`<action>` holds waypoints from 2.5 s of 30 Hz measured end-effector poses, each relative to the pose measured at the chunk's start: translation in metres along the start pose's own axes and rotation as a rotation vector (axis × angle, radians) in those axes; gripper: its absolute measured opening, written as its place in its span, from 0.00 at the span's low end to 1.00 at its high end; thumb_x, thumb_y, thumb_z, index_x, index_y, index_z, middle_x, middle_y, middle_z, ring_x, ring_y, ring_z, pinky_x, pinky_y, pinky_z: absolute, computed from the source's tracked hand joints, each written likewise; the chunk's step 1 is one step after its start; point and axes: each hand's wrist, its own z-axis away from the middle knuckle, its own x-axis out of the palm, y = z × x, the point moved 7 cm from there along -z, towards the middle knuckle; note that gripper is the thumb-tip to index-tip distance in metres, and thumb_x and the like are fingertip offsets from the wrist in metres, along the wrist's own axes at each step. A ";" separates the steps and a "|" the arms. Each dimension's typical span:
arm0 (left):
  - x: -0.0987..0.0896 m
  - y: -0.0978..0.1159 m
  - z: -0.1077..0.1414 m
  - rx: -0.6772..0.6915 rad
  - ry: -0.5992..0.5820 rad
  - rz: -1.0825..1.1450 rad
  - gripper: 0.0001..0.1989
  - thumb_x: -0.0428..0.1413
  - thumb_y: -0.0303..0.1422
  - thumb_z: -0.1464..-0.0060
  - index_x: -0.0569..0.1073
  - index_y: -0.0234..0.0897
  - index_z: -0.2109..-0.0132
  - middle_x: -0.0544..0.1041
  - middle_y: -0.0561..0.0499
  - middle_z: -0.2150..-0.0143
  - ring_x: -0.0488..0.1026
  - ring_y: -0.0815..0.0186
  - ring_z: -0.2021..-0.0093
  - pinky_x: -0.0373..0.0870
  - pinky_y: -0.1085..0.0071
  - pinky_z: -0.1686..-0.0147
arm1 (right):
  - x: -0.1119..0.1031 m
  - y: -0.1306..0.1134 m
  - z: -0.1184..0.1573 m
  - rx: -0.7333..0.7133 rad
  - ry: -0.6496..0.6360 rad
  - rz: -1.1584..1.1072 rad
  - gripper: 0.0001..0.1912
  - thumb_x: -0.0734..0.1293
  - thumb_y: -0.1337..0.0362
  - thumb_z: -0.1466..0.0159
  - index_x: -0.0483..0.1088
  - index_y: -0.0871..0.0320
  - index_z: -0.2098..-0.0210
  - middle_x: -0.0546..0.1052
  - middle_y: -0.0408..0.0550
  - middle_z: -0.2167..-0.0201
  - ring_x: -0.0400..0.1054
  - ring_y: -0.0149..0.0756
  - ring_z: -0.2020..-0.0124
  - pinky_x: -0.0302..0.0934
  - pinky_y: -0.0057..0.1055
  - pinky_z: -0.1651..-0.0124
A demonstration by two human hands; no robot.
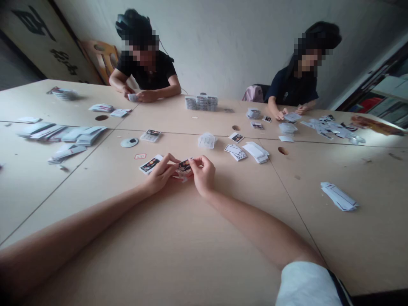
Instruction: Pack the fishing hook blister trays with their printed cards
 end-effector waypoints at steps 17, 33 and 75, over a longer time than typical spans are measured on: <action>0.005 0.009 0.003 -0.131 -0.030 0.185 0.21 0.65 0.40 0.47 0.63 0.37 0.55 0.81 0.49 0.63 0.82 0.62 0.63 0.80 0.67 0.61 | 0.008 -0.001 0.003 0.016 -0.097 -0.097 0.15 0.71 0.53 0.42 0.65 0.55 0.67 0.72 0.41 0.68 0.71 0.31 0.74 0.66 0.27 0.72; 0.005 0.007 0.002 -0.123 -0.027 0.200 0.20 0.63 0.41 0.44 0.62 0.38 0.56 0.82 0.49 0.64 0.82 0.62 0.64 0.80 0.67 0.61 | 0.008 0.002 0.001 -0.005 -0.094 -0.062 0.15 0.72 0.52 0.43 0.65 0.54 0.67 0.73 0.43 0.72 0.69 0.34 0.72 0.64 0.27 0.73; 0.006 0.009 0.000 0.010 -0.042 0.096 0.19 0.61 0.44 0.41 0.61 0.37 0.58 0.82 0.48 0.66 0.82 0.63 0.66 0.80 0.67 0.62 | 0.008 0.001 0.004 0.081 -0.102 -0.106 0.16 0.73 0.52 0.44 0.66 0.55 0.68 0.74 0.40 0.76 0.71 0.34 0.79 0.66 0.27 0.82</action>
